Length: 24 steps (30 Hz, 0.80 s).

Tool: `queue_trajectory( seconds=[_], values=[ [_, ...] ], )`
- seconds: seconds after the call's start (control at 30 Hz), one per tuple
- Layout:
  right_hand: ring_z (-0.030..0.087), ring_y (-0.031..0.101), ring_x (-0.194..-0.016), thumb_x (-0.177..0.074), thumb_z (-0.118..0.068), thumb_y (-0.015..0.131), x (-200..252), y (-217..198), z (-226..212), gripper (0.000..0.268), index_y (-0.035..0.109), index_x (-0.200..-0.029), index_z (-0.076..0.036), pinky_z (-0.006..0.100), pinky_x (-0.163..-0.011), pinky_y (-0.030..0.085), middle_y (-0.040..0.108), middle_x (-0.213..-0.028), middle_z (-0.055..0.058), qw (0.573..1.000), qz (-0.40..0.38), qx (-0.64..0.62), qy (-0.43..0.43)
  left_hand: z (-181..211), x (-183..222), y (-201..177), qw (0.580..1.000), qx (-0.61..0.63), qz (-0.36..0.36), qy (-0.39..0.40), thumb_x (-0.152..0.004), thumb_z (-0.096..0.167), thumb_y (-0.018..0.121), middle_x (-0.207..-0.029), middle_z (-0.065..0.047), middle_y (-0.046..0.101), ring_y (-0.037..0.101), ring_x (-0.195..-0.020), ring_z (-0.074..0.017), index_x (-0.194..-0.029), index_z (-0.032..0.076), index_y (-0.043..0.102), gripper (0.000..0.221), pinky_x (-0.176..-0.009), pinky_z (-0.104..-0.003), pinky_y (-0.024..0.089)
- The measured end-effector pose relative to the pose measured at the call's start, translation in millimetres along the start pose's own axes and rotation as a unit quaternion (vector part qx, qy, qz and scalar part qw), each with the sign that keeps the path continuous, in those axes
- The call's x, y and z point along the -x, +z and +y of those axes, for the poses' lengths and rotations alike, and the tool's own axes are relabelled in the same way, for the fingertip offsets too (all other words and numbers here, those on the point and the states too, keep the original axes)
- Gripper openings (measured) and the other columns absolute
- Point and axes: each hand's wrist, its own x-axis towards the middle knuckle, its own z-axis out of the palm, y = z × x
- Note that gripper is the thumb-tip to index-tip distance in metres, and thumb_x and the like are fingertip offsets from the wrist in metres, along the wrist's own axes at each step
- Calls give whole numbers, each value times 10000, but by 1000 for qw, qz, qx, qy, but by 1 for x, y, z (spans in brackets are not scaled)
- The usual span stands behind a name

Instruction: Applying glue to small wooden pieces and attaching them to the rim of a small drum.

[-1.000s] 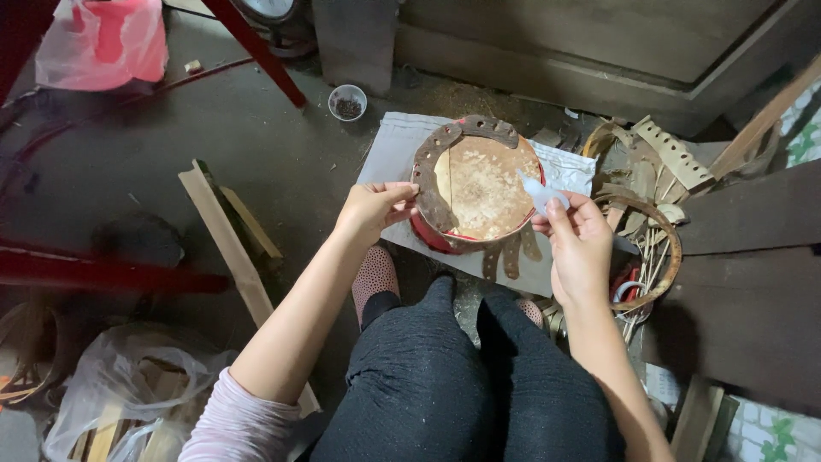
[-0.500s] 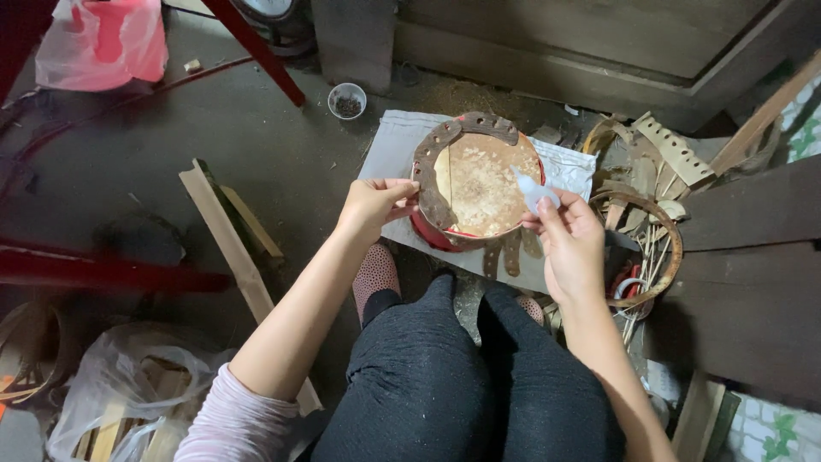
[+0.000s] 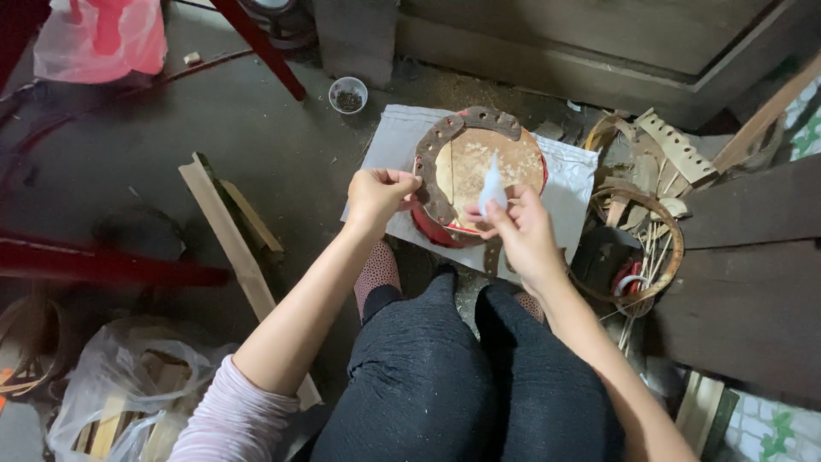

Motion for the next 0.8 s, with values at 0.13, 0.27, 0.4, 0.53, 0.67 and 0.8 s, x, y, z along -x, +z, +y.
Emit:
queue_trajectory(
  seconds=[0.13,0.27,0.4,0.53,0.67,0.8],
  values=[
    [284,758,-881,-1042,-130,614,-3,5,8,222,484,-1163,3,382,-752,618,740,-848,209,990,-75,98,-72,2,1,2,999,-33,17,20,-734,59,849,-690,-211,707,734,-592,-221,-873,-89,761,220,-606,-363,676],
    [193,753,-774,-1045,-191,620,1,13,1,224,519,-1180,-44,320,-711,592,753,-763,128,979,-87,164,-80,8,6,2,999,-31,17,19,-744,35,822,-700,-240,703,722,-586,-218,-881,-121,744,221,-595,-361,672],
    [149,693,-742,-1050,-234,611,1,12,-1,230,513,-1175,-68,313,-718,557,773,-820,105,975,-99,187,-68,6,6,2,1000,-13,22,18,-739,18,808,-688,-251,692,724,-569,-235,-883,-137,726,227,-576,-367,682],
    [161,655,-686,-1048,-248,608,5,15,-11,226,518,-1177,-85,298,-681,500,738,-722,72,970,-107,213,-55,8,11,0,999,0,34,23,-740,24,826,-680,-260,665,718,-564,-243,-894,-174,673,294,-579,-380,687],
    [176,645,-685,-1045,-229,617,-1,20,-2,218,523,-1168,-76,313,-695,504,723,-709,85,975,-102,186,-63,1,8,2,994,-72,56,61,-728,70,839,-657,-186,647,708,-492,-212,-860,-100,626,303,-489,-335,655],
    [173,633,-660,-1038,-262,623,-1,18,1,223,532,-1161,-99,315,-671,487,722,-691,64,971,-99,208,-56,12,25,9,932,-276,90,218,-786,172,844,-729,-92,638,708,-741,-305,-874,65,626,259,-677,-440,564]
  ],
)
